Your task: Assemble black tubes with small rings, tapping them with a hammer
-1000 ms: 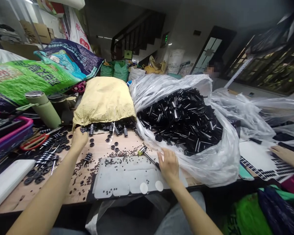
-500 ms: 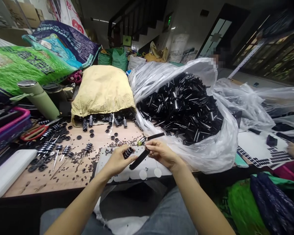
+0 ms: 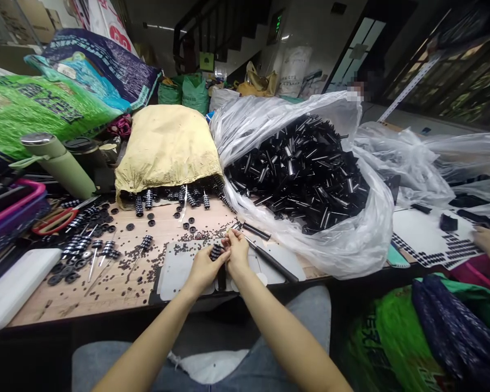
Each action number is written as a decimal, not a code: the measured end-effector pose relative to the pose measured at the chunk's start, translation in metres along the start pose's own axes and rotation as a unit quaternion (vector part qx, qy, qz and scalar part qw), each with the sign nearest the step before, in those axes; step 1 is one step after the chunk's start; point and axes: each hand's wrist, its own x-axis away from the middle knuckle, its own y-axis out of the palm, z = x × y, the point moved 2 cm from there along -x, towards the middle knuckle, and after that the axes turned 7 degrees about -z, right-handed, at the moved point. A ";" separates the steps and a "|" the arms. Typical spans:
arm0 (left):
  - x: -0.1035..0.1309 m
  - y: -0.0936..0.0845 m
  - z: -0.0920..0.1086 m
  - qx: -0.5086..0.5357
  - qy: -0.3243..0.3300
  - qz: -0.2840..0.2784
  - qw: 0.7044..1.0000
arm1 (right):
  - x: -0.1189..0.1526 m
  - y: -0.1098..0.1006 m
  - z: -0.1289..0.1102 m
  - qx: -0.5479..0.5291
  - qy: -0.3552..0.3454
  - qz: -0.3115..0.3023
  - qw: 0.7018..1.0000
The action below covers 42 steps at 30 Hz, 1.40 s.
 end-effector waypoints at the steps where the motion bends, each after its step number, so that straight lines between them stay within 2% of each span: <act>1: -0.001 0.001 -0.001 -0.053 0.028 0.011 0.998 | -0.002 0.002 0.005 -0.006 -0.021 0.011 1.000; 3: -0.001 0.004 -0.004 -0.146 0.061 0.007 0.987 | -0.003 0.005 0.011 -0.008 -0.052 0.013 0.999; 5: 0.001 0.004 -0.007 -0.236 0.057 -0.004 0.970 | -0.002 0.002 0.010 0.002 -0.075 0.000 0.997; 8: 0.007 0.003 -0.009 -0.367 0.030 0.003 0.930 | 0.005 -0.013 0.000 0.045 -0.116 -0.010 0.992; 10: 0.009 0.003 -0.008 -0.405 0.015 0.010 0.914 | 0.013 -0.027 -0.012 0.090 -0.140 -0.013 0.986; 12: 0.010 0.002 -0.006 -0.377 0.004 0.013 0.926 | 0.025 -0.038 -0.024 0.134 -0.150 -0.029 0.979; 14: 0.008 0.000 -0.005 -0.268 -0.026 0.001 0.963 | 0.040 -0.042 -0.034 0.207 -0.156 -0.093 0.961; 15: 0.008 -0.002 -0.005 -0.193 -0.046 -0.010 0.980 | 0.048 -0.041 -0.038 0.271 -0.166 -0.145 0.937; 16: 0.007 -0.003 -0.006 -0.118 -0.065 -0.022 0.991 | 0.056 -0.038 -0.041 0.350 -0.182 -0.202 0.897; 18: 0.007 -0.004 -0.005 -0.012 -0.077 -0.034 0.996 | 0.068 -0.031 -0.041 0.507 -0.216 -0.289 0.783; 19: 0.007 -0.005 -0.005 0.009 -0.065 -0.035 0.997 | 0.072 -0.027 -0.039 0.563 -0.230 -0.307 0.732; 20: 0.007 -0.005 -0.005 0.008 -0.044 -0.036 0.998 | 0.073 -0.025 -0.037 0.598 -0.239 -0.307 0.700; 22: 0.011 -0.007 -0.005 -0.063 0.006 -0.022 0.998 | 0.071 -0.023 -0.032 0.641 -0.247 -0.279 0.672; 24: 0.019 -0.011 -0.008 -0.208 0.058 0.022 0.976 | 0.066 -0.026 -0.027 0.673 -0.233 -0.227 0.664; 26: 0.031 -0.018 -0.014 -0.353 0.092 0.072 0.928 | 0.061 -0.033 -0.025 0.699 -0.199 -0.177 0.663; 27: 0.037 -0.022 -0.017 -0.396 0.104 0.084 0.908 | 0.060 -0.037 -0.024 0.709 -0.181 -0.164 0.662; 28: 0.042 -0.027 -0.020 -0.411 0.115 0.084 0.900 | 0.059 -0.041 -0.024 0.716 -0.165 -0.158 0.660; 29: 0.047 -0.032 -0.023 -0.399 0.125 0.081 0.905 | 0.059 -0.043 -0.023 0.721 -0.154 -0.157 0.657; 31: 0.051 -0.041 -0.024 -0.314 0.136 0.087 0.936 | 0.059 -0.046 -0.023 0.731 -0.143 -0.158 0.649; 33: 0.049 -0.049 -0.021 -0.179 0.120 0.121 0.969 | 0.060 -0.046 -0.024 0.737 -0.142 -0.151 0.644; 35: 0.042 -0.052 -0.015 -0.049 0.088 0.153 0.983 | 0.061 -0.045 -0.024 0.735 -0.151 -0.150 0.644; 37: 0.032 -0.049 -0.007 0.059 0.071 0.154 0.984 | 0.063 -0.043 -0.025 0.721 -0.172 -0.159 0.652; 39: 0.024 -0.043 0.001 0.153 0.062 0.130 0.978 | 0.067 -0.043 -0.026 0.697 -0.194 -0.174 0.668; 42: 0.019 -0.034 0.008 0.293 0.033 0.086 0.952 | 0.073 -0.043 -0.029 0.662 -0.213 -0.209 0.688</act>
